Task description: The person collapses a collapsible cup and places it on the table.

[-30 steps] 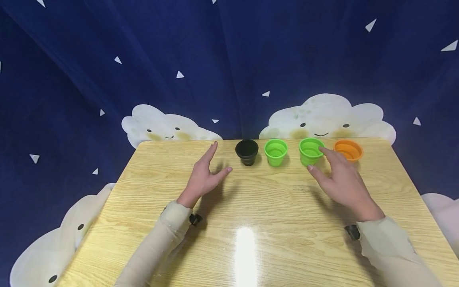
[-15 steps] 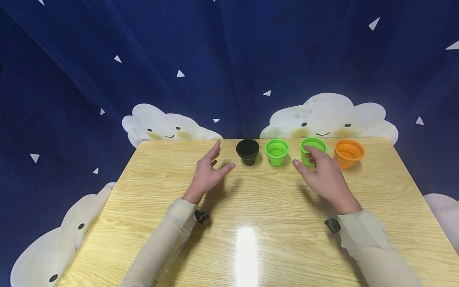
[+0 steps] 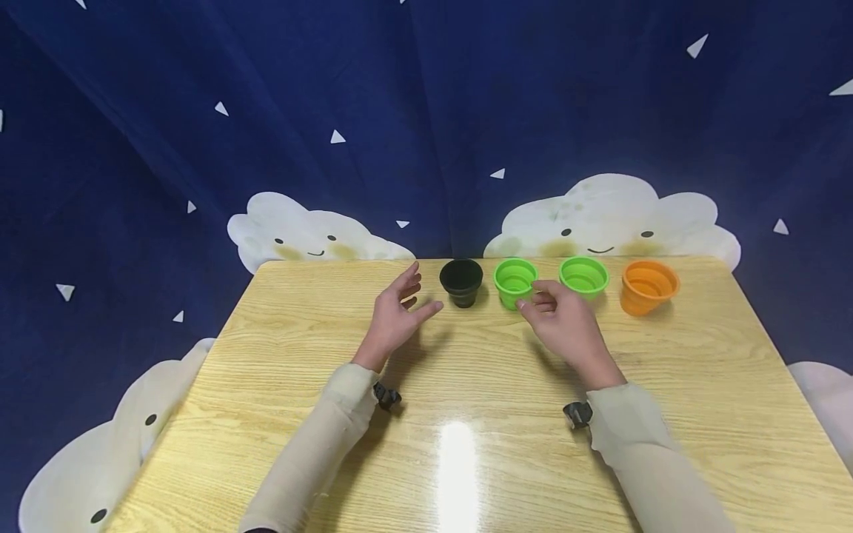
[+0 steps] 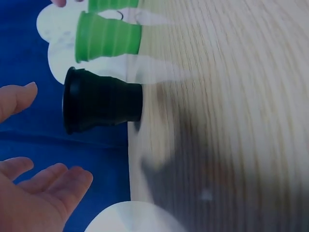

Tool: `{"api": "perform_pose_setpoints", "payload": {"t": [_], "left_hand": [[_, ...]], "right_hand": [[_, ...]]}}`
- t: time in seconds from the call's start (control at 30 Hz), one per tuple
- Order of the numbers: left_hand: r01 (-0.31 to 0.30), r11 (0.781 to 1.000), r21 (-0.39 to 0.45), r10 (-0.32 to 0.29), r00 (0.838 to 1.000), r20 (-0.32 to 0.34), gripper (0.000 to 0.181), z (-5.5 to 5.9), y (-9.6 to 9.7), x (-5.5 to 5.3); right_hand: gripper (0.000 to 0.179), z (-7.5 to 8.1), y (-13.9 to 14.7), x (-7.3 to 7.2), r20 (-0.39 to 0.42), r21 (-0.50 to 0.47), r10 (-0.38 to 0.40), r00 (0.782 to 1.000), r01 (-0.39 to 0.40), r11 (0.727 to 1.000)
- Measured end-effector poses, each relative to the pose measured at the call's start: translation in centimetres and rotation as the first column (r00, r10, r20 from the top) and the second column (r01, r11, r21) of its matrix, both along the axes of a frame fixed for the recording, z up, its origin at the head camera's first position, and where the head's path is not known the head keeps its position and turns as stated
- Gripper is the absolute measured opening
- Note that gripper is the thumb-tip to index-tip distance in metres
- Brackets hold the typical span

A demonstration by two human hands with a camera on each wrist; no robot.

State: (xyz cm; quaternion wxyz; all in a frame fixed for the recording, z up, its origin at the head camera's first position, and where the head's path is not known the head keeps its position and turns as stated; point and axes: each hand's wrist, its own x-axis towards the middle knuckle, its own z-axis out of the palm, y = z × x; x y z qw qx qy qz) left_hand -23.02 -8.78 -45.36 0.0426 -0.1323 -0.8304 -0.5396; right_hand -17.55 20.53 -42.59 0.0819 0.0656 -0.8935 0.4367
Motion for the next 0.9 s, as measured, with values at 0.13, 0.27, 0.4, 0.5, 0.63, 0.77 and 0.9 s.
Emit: {"api": "perform_pose_setpoints", "payload": {"t": [0.13, 0.27, 0.4, 0.5, 0.63, 0.77, 0.9], "left_hand": [[0.005, 0.999, 0.038, -0.005, 1.000, 0.006, 0.086, -0.3, 0.3, -0.4], [0.014, 0.999, 0.053, -0.014, 1.000, 0.005, 0.085, -0.5, 0.7, -0.6], [0.021, 0.998, 0.060, -0.022, 1.000, 0.016, 0.085, -0.8, 1.0, -0.8], [0.018, 0.998, 0.063, -0.020, 1.000, 0.024, 0.085, -0.9, 1.2, -1.0], [0.012, 0.998, 0.063, -0.013, 1.000, 0.021, 0.083, -1.0, 1.5, -1.2], [0.014, 0.997, 0.075, -0.015, 1.000, 0.021, 0.083, -1.1, 1.9, -1.4], [0.012, 0.995, 0.095, -0.015, 0.999, 0.034, 0.083, -1.3, 2.3, -1.6]], "right_hand": [[0.049, -0.6, -0.9, -0.6, -0.001, -0.046, 0.010, 1.000, -0.010, 0.999], [0.047, -1.0, -1.7, -1.1, -0.014, -0.064, 0.004, 1.000, -0.005, 0.998], [0.041, -1.2, -2.4, -1.3, -0.043, -0.063, -0.019, 0.999, 0.016, 0.998], [0.038, -1.4, -2.8, -1.3, -0.048, -0.061, -0.028, 0.998, 0.025, 0.998], [0.036, -1.6, -3.6, -1.5, -0.038, -0.071, -0.020, 0.999, 0.017, 0.997], [0.034, -1.7, -4.5, -1.8, -0.035, -0.067, -0.019, 0.999, 0.017, 0.998], [0.036, -1.8, -5.4, -2.1, -0.043, -0.078, -0.028, 0.999, 0.024, 0.997]]}}
